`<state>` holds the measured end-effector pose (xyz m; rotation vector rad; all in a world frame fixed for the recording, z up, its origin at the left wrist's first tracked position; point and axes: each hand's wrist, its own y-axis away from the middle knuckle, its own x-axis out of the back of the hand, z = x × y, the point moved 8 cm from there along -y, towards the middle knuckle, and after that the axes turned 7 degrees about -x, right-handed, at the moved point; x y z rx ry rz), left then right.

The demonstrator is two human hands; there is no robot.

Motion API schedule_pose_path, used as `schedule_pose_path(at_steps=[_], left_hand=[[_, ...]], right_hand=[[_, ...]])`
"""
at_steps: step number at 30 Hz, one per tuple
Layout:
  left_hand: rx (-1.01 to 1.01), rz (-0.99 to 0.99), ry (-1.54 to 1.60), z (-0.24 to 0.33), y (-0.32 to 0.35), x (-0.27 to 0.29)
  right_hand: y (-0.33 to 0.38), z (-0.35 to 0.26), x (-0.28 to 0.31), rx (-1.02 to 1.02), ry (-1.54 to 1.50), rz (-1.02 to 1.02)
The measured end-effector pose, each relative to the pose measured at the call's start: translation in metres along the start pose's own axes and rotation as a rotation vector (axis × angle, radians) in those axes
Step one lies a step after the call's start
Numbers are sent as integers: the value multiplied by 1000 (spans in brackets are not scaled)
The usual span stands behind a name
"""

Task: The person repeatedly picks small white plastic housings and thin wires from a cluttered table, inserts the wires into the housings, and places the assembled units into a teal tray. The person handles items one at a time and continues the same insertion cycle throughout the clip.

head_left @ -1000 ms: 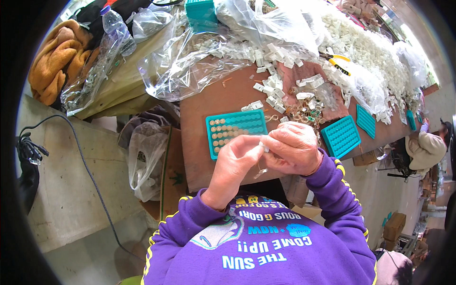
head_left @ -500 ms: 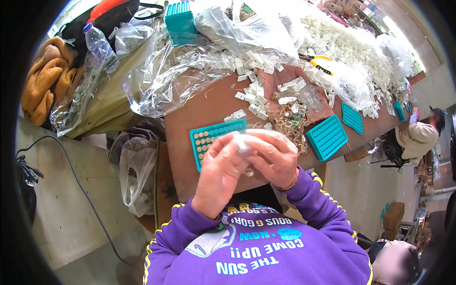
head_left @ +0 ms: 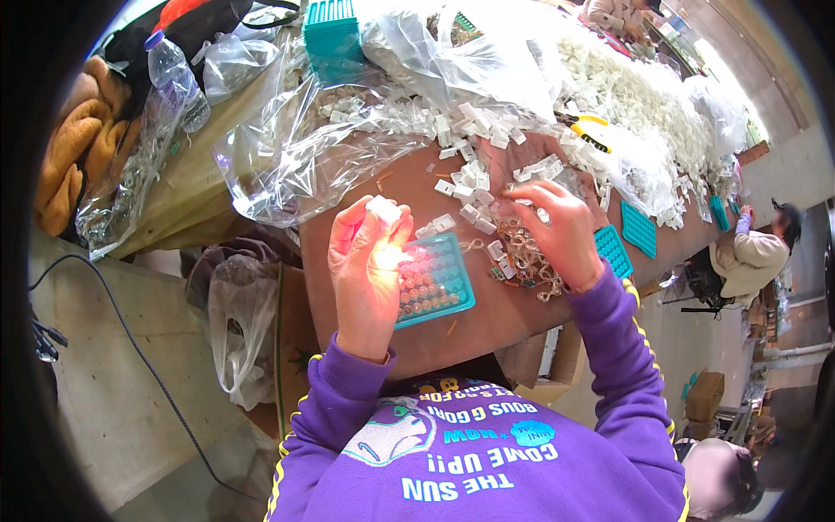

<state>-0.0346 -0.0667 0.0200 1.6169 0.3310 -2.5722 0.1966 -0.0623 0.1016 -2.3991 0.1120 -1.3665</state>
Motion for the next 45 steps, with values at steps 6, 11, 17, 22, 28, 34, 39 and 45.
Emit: schedule_pose_path(at_steps=[6,11,17,22,28,34,39,45], left_hand=[[26,99,109,5,1,16],[18,79,112,8,-2,16],[78,86,220,4,2,10],[109,65,190,4,4,7],[100,61,188,1,2,13],[148,-10,235,-5,1,7],[300,50,396,-16,7,6],[298,27,391,-21,5,8]], right_hand=[[-68,-21,-92,392,192,-140],[-88,-7,-133,428,322,-279],[-88,-3,-145,496,342,-285],[-86,-4,-143,558,299,-239],[-95,-3,-142,426,274,-239],[-84,-18,-104,-85,-550,-485],[-43,-54,-84,-141,-931,-586],[-31,-70,-69,89,-669,-306]])
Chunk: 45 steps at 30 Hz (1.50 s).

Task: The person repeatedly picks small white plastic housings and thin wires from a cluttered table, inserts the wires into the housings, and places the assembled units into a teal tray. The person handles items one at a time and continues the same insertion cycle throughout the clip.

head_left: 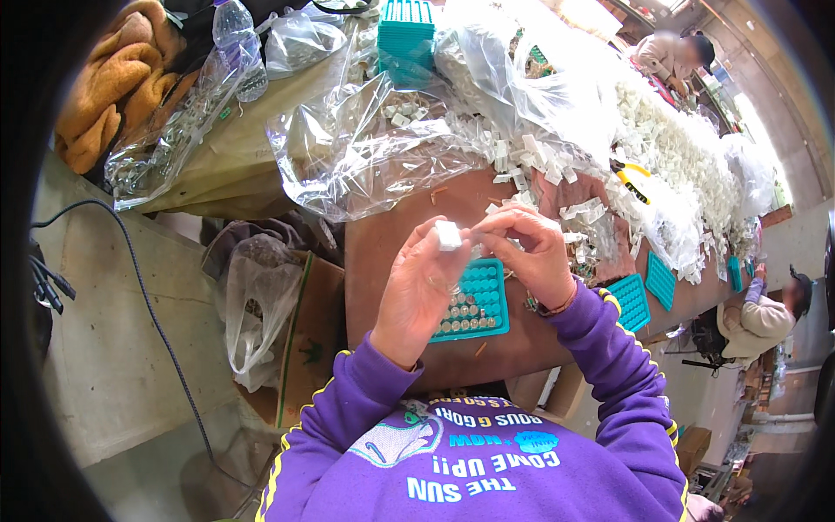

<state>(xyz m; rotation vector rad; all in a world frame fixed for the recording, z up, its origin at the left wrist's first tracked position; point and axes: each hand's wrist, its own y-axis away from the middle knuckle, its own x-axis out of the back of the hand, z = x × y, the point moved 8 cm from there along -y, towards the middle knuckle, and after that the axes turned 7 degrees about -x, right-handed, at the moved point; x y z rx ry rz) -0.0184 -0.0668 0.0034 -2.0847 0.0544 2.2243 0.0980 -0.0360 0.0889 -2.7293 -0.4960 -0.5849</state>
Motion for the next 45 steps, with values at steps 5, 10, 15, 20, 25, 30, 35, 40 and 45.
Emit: schedule_pose_path(at_steps=[5,10,15,20,25,30,35,40,45], left_hand=[[-65,3,-102,2,0,-1],[-119,-13,-289,5,2,-9],[-50,-34,-368,1,4,-9],[41,-34,-387,-7,6,-5],[39,-21,-432,-6,7,-6],[18,-18,-576,-4,7,-7],[31,-3,-571,-5,7,-6],[40,-24,-569,-5,7,-8],[3,-9,-603,-4,9,-11]], right_hand=[[6,-19,0,189,142,91],[11,-31,2,179,249,148],[12,-36,11,100,292,209],[14,-40,9,177,245,241],[18,-37,7,125,279,237],[19,-33,9,63,255,223],[23,-37,5,137,295,232],[30,-36,0,124,282,289],[31,-28,1,100,203,278]])
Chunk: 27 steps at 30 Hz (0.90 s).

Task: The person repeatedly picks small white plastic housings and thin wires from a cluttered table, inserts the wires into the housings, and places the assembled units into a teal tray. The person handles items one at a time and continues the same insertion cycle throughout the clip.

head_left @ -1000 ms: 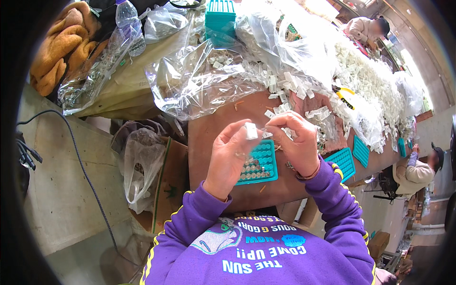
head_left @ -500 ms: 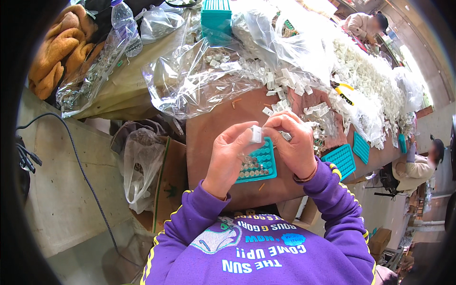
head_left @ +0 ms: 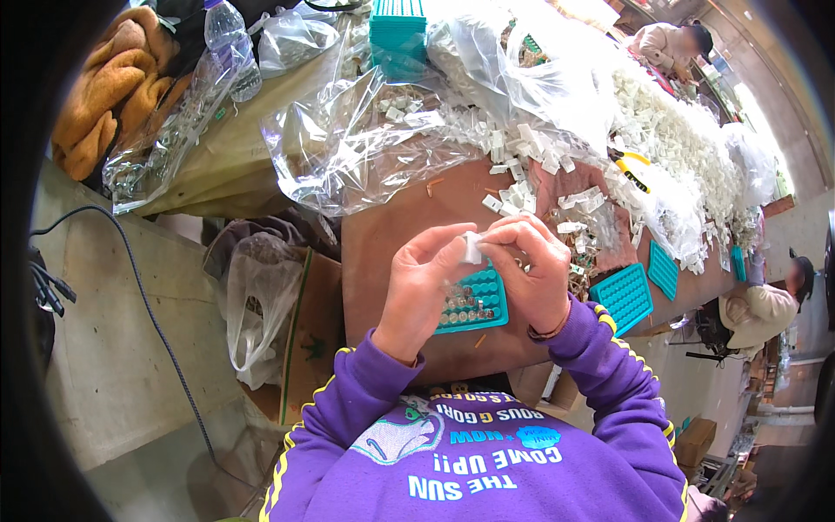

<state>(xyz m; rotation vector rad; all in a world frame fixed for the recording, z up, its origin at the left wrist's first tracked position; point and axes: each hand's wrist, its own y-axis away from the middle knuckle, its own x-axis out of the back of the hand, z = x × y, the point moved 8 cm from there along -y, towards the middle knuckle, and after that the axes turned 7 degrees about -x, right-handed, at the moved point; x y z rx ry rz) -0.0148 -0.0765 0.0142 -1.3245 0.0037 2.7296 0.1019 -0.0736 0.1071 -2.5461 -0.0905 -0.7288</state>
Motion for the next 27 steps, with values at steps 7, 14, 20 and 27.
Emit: schedule_pose_path(at_steps=[7,14,20,27], left_hand=[[6,-16,41,-1,0,-3],[-11,-25,-42,2,0,-2],[-14,-31,-113,2,1,-4],[21,-40,-80,-3,1,-4]], right_hand=[[-2,-3,5,49,38,-24],[1,-13,0,136,111,-59],[2,-5,2,89,34,-93],[8,-4,7,64,62,-42]])
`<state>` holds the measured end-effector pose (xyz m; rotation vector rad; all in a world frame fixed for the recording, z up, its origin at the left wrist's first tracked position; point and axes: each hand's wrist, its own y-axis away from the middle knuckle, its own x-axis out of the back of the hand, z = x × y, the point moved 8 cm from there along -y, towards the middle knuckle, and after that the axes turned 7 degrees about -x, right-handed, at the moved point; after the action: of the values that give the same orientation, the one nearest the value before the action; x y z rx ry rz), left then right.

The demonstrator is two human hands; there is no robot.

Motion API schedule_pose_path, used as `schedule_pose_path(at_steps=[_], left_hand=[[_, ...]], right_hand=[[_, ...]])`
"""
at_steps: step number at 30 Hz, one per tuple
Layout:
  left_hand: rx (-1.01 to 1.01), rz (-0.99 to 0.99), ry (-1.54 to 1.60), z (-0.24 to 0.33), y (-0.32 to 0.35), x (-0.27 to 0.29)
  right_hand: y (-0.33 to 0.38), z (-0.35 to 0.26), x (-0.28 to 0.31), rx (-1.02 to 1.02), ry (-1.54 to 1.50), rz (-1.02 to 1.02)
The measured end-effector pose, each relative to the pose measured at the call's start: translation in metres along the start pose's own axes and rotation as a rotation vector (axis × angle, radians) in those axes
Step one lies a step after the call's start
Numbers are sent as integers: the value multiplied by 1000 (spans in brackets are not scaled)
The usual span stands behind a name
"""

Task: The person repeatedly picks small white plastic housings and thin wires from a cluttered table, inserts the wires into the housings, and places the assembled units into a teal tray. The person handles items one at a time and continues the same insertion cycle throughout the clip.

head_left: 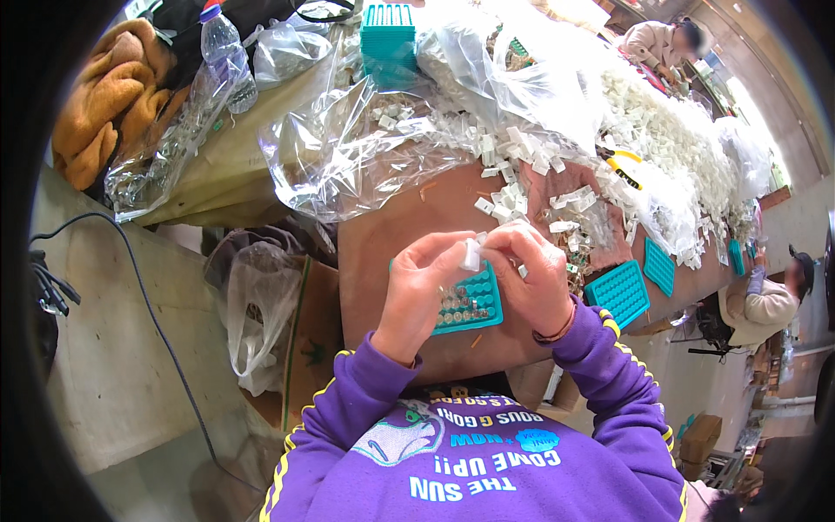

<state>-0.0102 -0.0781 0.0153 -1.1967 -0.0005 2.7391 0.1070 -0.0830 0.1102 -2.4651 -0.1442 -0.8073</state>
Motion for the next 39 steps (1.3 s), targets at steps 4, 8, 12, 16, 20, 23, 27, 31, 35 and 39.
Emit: schedule_pose_path(at_steps=[4,8,12,16,20,23,27,31,35,39], left_hand=[[-12,-11,25,0,2,-1],[5,-8,41,0,3,-4],[-40,-9,29,4,4,-11],[-258,-220,-478,27,18,-36],[-840,-465,-1164,66,27,-66],[-1045,-543,-1443,77,-19,-57],[-933,-493,-2204,49,-83,-23],[-802,-566,-2050,36,-92,-20],[-730,-904,-1892,0,-100,-47],[-520,-686,-2075,-37,-149,-44]], right_hand=[[1,-10,-3,75,126,-9],[2,-19,-5,115,171,19],[7,-18,4,53,94,89],[30,-4,33,-124,-30,238],[66,17,59,-282,-125,350],[89,25,57,-364,-146,310],[109,20,55,-327,-114,232],[119,24,71,-366,-170,277],[124,31,74,-420,-224,277],[135,26,71,-403,-233,288]])
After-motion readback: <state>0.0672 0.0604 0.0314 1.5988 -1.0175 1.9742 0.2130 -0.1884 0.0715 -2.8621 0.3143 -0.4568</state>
